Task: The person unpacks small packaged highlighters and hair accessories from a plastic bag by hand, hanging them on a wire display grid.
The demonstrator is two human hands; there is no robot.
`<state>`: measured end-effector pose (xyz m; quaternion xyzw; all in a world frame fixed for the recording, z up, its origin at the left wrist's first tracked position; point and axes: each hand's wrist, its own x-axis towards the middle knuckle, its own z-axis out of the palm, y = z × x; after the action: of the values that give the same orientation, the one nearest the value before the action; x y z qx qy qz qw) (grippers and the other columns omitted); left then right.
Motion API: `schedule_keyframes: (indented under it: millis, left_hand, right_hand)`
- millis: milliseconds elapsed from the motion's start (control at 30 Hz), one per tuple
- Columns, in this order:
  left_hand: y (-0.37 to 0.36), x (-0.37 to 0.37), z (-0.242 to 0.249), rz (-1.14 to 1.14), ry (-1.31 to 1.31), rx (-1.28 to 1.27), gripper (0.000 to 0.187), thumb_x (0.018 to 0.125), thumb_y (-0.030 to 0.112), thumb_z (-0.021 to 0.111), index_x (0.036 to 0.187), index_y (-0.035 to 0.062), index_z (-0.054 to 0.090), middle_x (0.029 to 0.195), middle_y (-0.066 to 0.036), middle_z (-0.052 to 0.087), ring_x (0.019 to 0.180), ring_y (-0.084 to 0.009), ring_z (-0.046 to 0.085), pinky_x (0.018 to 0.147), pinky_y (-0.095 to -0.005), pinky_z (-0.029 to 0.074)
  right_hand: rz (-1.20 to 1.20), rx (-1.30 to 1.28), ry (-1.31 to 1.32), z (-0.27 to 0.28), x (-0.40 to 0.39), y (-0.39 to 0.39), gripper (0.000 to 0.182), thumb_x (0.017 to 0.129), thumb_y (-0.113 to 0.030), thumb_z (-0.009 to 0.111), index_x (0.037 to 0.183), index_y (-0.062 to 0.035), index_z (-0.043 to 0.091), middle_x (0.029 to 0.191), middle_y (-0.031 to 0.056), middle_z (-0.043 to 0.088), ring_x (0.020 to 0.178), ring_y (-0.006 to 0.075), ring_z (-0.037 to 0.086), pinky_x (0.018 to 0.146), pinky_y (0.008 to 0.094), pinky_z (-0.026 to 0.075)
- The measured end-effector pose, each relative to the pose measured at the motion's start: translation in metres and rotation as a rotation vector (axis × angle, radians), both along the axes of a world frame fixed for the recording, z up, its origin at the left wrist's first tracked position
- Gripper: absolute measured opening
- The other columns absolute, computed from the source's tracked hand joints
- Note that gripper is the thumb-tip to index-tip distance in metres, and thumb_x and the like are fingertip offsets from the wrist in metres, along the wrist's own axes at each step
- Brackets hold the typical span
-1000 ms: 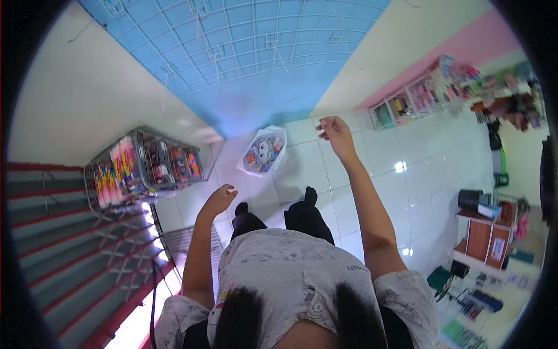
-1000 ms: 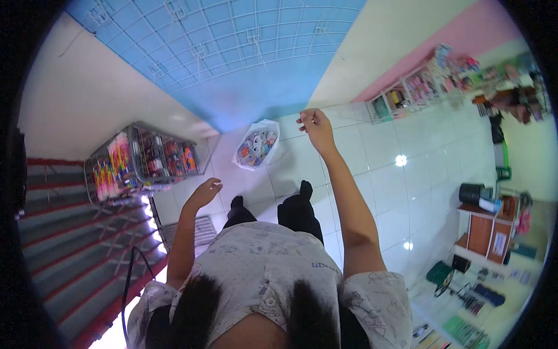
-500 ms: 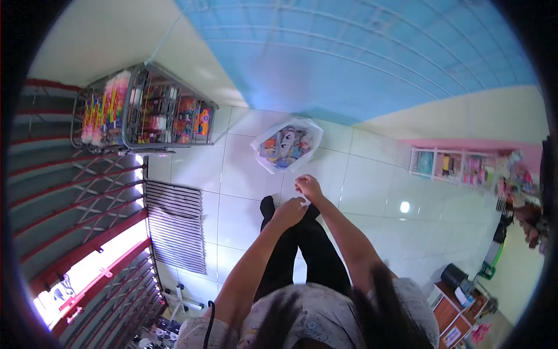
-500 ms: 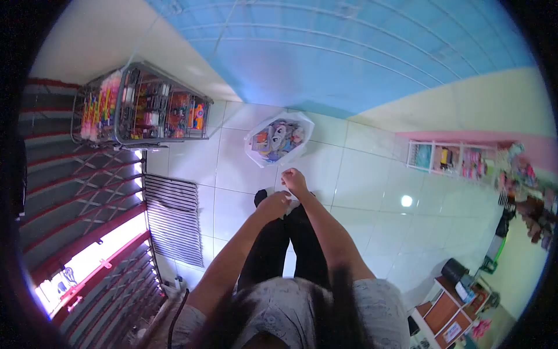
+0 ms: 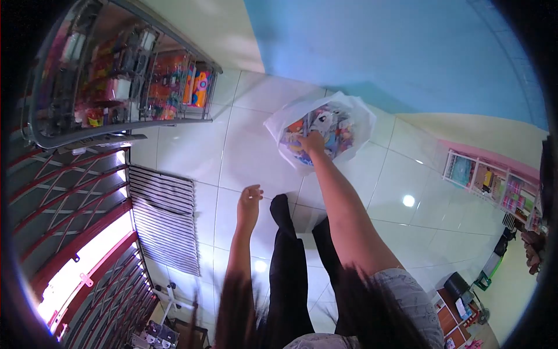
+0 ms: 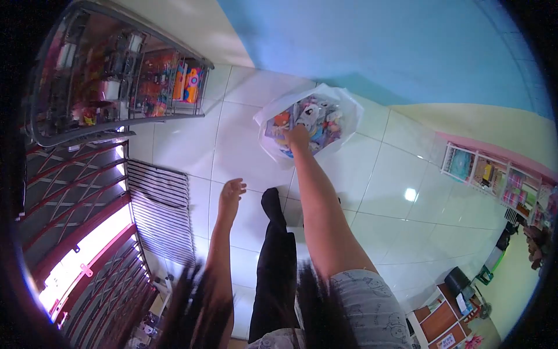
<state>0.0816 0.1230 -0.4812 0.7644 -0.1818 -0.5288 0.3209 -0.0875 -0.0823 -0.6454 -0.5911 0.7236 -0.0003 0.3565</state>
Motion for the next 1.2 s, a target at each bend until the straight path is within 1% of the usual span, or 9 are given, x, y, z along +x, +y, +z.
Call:
schedule_keyframes:
  millis: [267,467,567,633,700,767,900,1033,1200]
  left_hand:
    - [-0.029,-0.017,0.039,-0.222,-0.025,-0.043,0.030,0.093,0.022,0.049,0.120,0.0070,0.053,0.108,-0.007,0.062,0.095,-0.0176,0.059,0.080,-0.0296,0.045]
    - [-0.028,-0.067,0.036,-0.084,0.204,-0.115,0.044,0.090,0.021,0.056,0.127,0.0021,0.045,0.102,-0.009,0.062,0.088,-0.0151,0.059,0.076,-0.0296,0.047]
    - [-0.047,-0.099,0.138,0.021,0.519,0.090,0.049,0.086,0.024,0.064,0.124,-0.0015,0.047,0.098,-0.010,0.062,0.087,-0.0171,0.060,0.081,-0.0307,0.047]
    - [-0.052,-0.111,0.233,-0.304,0.357,-0.190,0.049,0.082,0.024,0.068,0.120,-0.0009,0.050,0.098,-0.010,0.062,0.087,-0.0185,0.060,0.081,-0.0317,0.047]
    - [-0.036,-0.138,0.249,-0.542,0.080,-0.223,0.043,0.082,0.021,0.068,0.116,-0.0006,0.052,0.099,-0.009,0.063,0.087,-0.0179,0.060,0.080,-0.0315,0.048]
    - [-0.031,-0.160,0.295,-0.686,0.015,-0.444,0.037,0.083,0.018,0.065,0.113,-0.0003,0.052,0.100,-0.011,0.063,0.087,-0.0188,0.061,0.081,-0.0325,0.048]
    - [-0.050,-0.177,0.398,-0.598,0.695,-0.456,0.033,0.092,0.025,0.056,0.117,0.0037,0.048,0.100,-0.014,0.062,0.089,-0.0191,0.062,0.078,-0.0342,0.048]
    - [-0.074,-0.177,0.440,-0.824,0.518,-0.390,0.031,0.096,0.024,0.048,0.120,0.0055,0.047,0.101,-0.010,0.064,0.087,-0.0164,0.062,0.075,-0.0301,0.048]
    - [-0.096,-0.181,0.438,-0.702,0.392,-0.337,0.029,0.095,0.026,0.048,0.117,0.0071,0.051,0.101,-0.006,0.064,0.089,-0.0154,0.062,0.076,-0.0294,0.046]
  right_hand:
    - [-0.039,0.067,-0.216,0.041,0.002,0.012,0.032,0.073,-0.028,0.069,0.078,0.0031,0.066,0.070,0.0163,0.066,0.057,0.0236,0.064,0.059,0.0334,0.050]
    - [-0.245,0.258,-0.536,0.235,-0.076,0.067,0.027,0.079,-0.023,0.060,0.079,0.0033,0.063,0.063,0.0085,0.061,0.059,0.0156,0.058,0.058,0.0305,0.045]
    - [-0.306,0.413,-0.660,0.321,-0.120,0.111,0.027,0.080,-0.020,0.060,0.094,0.0022,0.064,0.079,0.0074,0.064,0.072,0.0136,0.057,0.064,0.0286,0.043]
    - [-0.265,0.408,-0.612,0.380,-0.142,0.131,0.030,0.087,-0.023,0.057,0.103,0.0016,0.062,0.090,0.0073,0.063,0.081,0.0157,0.060,0.077,0.0282,0.048]
    - [-0.453,0.383,-0.889,0.423,-0.170,0.153,0.035,0.087,-0.028,0.061,0.106,0.0023,0.061,0.095,0.0069,0.063,0.088,0.0146,0.058,0.080,0.0284,0.047]
    - [-0.308,0.293,-0.742,0.496,-0.186,0.159,0.039,0.087,-0.030,0.064,0.109,0.0025,0.060,0.100,0.0060,0.062,0.092,0.0117,0.056,0.081,0.0278,0.046]
    - [-0.312,-0.169,-0.873,0.612,-0.226,0.138,0.033,0.088,-0.021,0.065,0.113,-0.0008,0.059,0.098,0.0005,0.062,0.084,0.0090,0.055,0.074,0.0268,0.046]
    - [-0.318,-0.967,-0.917,0.820,-0.268,0.118,0.038,0.086,-0.023,0.067,0.114,0.0004,0.057,0.105,0.0040,0.062,0.092,0.0096,0.057,0.080,0.0260,0.046]
    - [-0.205,-1.324,-0.909,0.956,-0.323,0.065,0.036,0.087,-0.023,0.065,0.110,0.0027,0.058,0.100,0.0062,0.063,0.088,0.0100,0.057,0.079,0.0254,0.045]
